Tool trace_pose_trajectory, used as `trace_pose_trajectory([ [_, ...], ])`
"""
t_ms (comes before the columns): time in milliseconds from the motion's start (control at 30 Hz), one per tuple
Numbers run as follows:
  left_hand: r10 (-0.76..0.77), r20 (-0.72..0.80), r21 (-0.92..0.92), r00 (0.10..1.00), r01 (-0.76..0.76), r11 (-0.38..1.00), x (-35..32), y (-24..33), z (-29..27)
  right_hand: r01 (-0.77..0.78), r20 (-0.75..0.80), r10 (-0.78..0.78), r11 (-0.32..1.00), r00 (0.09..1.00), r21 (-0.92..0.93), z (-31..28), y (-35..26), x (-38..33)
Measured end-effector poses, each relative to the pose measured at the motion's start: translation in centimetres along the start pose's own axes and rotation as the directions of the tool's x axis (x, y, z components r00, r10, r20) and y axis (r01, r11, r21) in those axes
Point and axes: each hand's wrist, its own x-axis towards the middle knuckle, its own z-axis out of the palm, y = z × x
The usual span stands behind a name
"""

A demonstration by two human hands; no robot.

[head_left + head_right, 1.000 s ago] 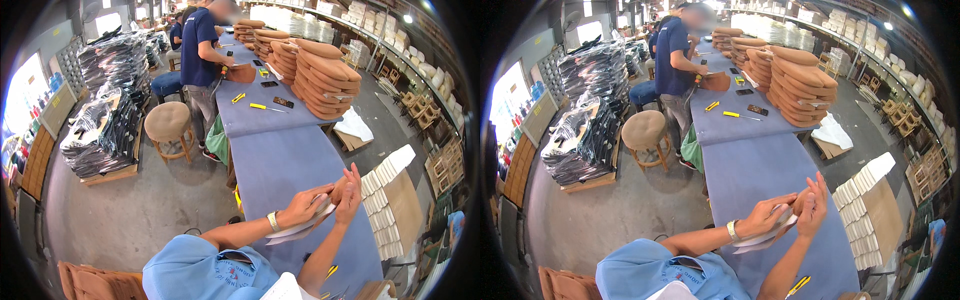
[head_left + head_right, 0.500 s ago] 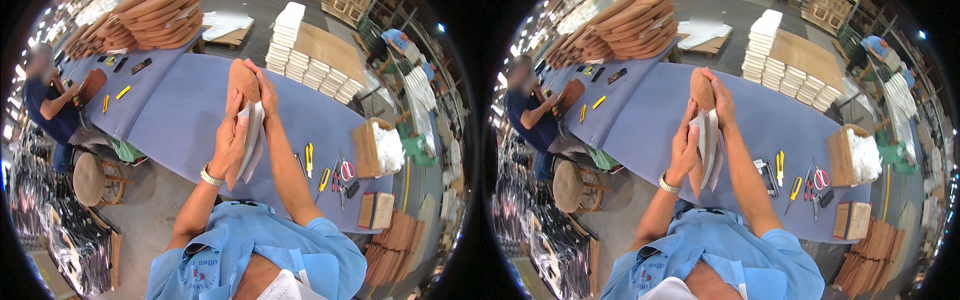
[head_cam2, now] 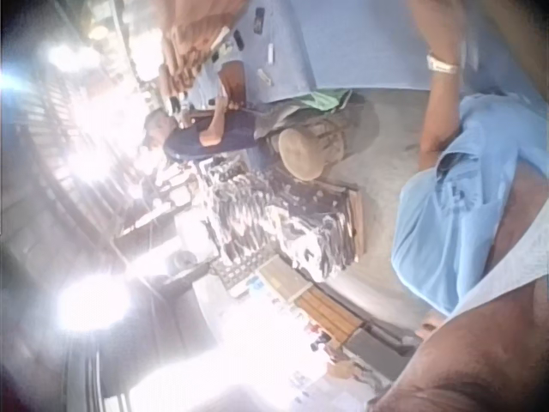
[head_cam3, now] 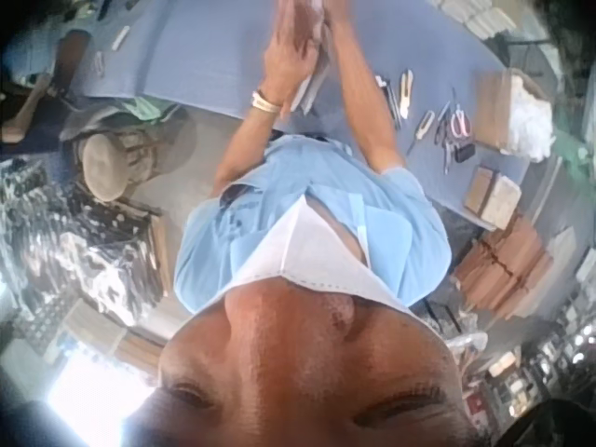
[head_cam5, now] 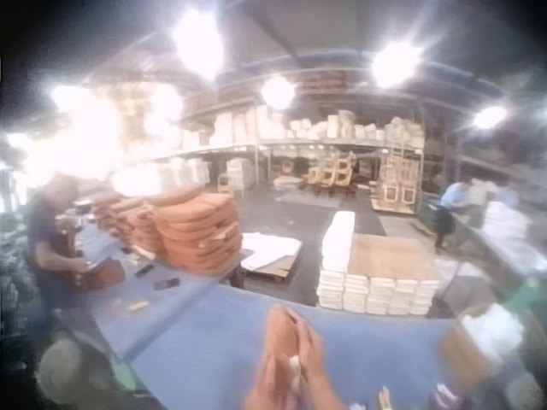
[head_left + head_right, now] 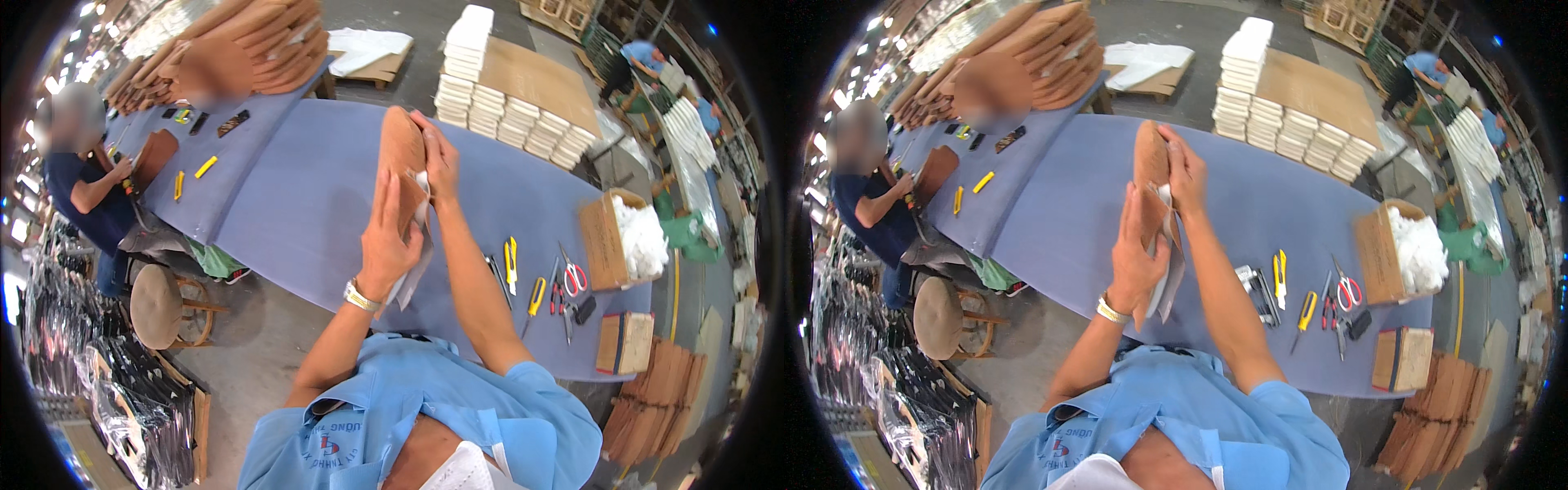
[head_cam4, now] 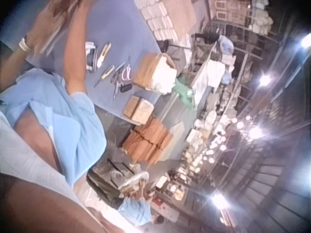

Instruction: The person assembles cushion covers by folding fabric over foam inserts, trimming excess with a utility knife, and securing edges with a staple gun. They repeatedly handle multiple cushion units, flip them, and stack finished pieces on a nearby pile.

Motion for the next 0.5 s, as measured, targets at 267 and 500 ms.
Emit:
trace_pose_trajectory([
  [267,-0.146,-0.05,-0.154,0.988,0.136,0.979,-0.2,-1.9,-3.5,0.504,0.512,-0.265,0.76,0.817,-0.411,0.6,-7.0,-1.2],
  [500,-0.334,0.08,-0.32,0.939,0.342,0.884,-0.1,-2.9,-5.5,0.635,0.67,-0.184,0.567,0.719,-0.526,0.4,-10.4,-1.0],
])
